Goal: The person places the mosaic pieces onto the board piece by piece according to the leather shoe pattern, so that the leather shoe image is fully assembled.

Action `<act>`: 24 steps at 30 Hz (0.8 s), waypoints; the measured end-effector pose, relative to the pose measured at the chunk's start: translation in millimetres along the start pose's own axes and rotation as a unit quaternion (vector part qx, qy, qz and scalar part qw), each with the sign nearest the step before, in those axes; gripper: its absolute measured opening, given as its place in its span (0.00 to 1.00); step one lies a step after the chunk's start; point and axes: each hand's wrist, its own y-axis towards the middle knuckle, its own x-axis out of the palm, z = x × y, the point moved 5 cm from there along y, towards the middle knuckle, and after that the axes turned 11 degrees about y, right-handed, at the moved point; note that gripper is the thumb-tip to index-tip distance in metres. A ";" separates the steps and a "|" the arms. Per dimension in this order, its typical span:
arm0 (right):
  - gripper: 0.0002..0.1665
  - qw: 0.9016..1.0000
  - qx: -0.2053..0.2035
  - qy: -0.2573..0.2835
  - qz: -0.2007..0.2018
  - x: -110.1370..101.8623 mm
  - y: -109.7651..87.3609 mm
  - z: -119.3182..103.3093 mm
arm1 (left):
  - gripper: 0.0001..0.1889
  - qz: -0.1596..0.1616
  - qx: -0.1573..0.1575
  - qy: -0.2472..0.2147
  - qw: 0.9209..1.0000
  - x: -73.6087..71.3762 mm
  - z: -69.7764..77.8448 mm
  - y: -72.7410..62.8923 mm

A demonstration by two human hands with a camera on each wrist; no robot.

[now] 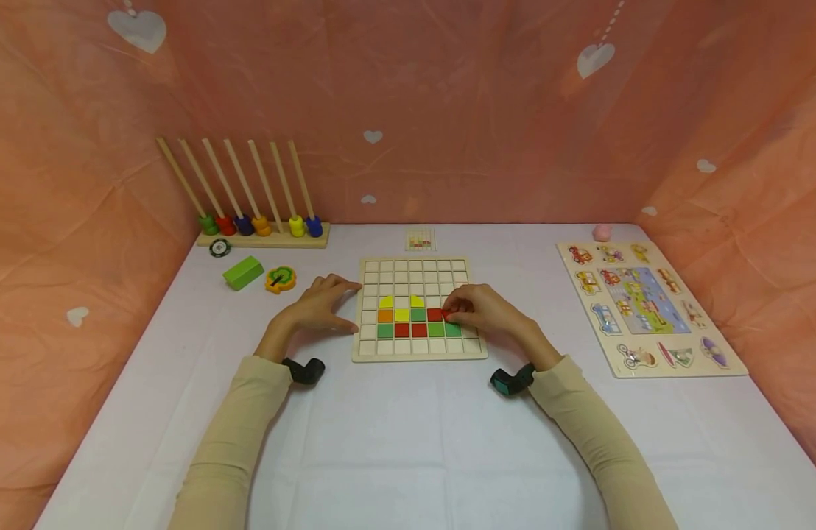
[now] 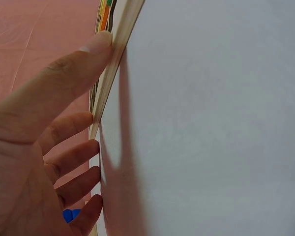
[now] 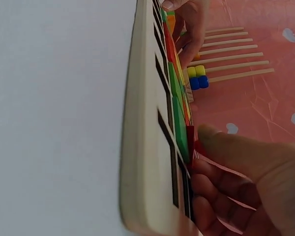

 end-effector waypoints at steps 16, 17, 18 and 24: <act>0.11 1.000 0.002 -0.010 -0.008 1.0 -0.8 -3.0 | 0.44 -0.002 0.001 -0.005 1.000 2.1 -2.9 1.6; 0.11 1.000 0.001 -0.010 -0.012 1.1 -1.1 -2.9 | 0.44 -0.003 0.000 -0.004 1.000 2.1 -2.9 1.6; 0.11 1.000 0.000 -0.010 -0.014 1.3 -1.4 -2.8 | 0.44 -0.003 -0.001 -0.003 1.000 2.2 -2.9 1.6; 0.12 1.000 -0.005 -0.018 -0.013 1.4 -1.4 0.9 | 0.44 -0.003 -0.003 0.000 1.000 3.1 -2.9 1.7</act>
